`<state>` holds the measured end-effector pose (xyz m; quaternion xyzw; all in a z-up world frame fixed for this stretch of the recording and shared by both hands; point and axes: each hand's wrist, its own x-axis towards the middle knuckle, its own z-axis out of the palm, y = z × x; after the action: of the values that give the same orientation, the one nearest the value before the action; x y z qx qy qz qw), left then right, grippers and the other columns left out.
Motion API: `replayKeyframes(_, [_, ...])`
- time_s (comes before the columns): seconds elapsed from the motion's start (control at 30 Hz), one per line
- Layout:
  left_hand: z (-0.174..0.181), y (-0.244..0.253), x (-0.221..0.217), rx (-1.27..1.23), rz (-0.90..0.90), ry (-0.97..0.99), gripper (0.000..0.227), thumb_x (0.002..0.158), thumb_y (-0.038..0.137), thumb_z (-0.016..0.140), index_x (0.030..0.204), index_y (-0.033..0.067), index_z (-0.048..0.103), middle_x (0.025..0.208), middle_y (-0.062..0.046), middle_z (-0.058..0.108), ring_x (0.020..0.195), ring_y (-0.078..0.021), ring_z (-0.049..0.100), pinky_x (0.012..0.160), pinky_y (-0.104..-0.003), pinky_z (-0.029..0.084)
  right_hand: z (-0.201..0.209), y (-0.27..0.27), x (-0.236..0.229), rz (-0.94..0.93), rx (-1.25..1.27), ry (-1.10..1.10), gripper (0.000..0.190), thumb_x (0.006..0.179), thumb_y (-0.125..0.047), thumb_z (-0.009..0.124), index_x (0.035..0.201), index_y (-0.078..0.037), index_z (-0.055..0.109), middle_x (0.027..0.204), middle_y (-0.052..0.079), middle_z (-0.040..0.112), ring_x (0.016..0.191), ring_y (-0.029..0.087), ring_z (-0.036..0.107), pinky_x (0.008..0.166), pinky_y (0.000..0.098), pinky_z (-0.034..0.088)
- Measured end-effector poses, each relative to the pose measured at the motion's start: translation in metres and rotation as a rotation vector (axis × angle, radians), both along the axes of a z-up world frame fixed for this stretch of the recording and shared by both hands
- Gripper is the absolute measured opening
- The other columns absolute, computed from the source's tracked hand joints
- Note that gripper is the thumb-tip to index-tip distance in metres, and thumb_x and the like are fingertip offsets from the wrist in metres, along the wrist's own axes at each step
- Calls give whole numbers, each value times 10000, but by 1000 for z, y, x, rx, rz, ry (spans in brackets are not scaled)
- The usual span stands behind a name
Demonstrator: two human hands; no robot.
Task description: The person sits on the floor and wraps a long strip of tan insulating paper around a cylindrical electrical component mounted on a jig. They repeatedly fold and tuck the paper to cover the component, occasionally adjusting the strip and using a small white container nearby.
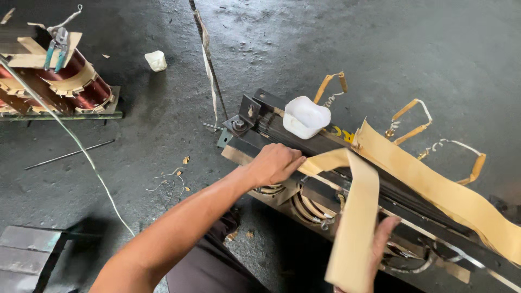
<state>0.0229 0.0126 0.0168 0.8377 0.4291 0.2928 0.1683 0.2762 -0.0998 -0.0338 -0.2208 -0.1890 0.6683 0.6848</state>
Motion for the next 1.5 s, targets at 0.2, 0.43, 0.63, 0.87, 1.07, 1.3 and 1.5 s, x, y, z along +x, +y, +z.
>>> replayKeyframes(0.2, [-11,30,3,-443,10,-53,286,869,276,649,780,26,757,664,-150,699,651,-277,689,637,-406,543,-47,35,-51,-203,-209,-446,277,888,-88,728,1121,-157,594,1116,8,707,996,102,672,840,243,502])
replayKeyframes(0.43, [-8,56,13,-895,-22,20,316,910,261,658,778,-16,735,603,-84,617,513,-211,542,511,-417,433,-32,64,-53,-30,229,-689,337,898,34,736,1206,-40,622,1212,77,672,1117,143,633,998,277,496])
replayKeyframes(0.63, [10,-31,28,520,384,-55,165,934,227,716,884,69,704,859,-104,686,807,-317,666,722,-429,507,-68,-6,-44,-112,-9,-850,285,886,-33,747,1142,9,628,1010,96,750,910,128,707,844,260,563])
replayKeyframes(0.87, [-77,-97,85,-488,518,-1234,396,897,139,780,1241,8,634,898,-46,707,802,-125,640,763,-263,526,-102,-94,3,36,-212,-1150,376,789,-27,817,1119,-8,640,880,96,760,810,118,688,746,241,525])
replayKeyframes(1.07, [-123,-80,91,-217,489,-1028,534,848,96,853,1320,-28,637,1041,-96,652,930,-124,598,840,-272,511,-108,-114,41,-75,-100,-1081,343,835,-16,813,1117,-32,618,856,1,659,790,56,570,764,207,457])
replayKeyframes(1.3, [-119,-54,87,-526,134,-1306,214,936,130,782,1091,4,707,930,-26,719,822,-72,622,738,-244,506,-106,-97,63,-108,-47,-1083,269,889,-18,795,1090,-18,617,960,10,654,896,71,601,841,223,478])
replayKeyframes(1.5, [-148,-156,125,-898,193,-1291,224,1007,194,701,970,-23,745,869,-34,761,751,-76,659,693,-255,523,-68,-116,64,49,-2,-1180,308,1010,-155,623,1269,-9,541,1251,101,664,1190,160,595,1044,302,425])
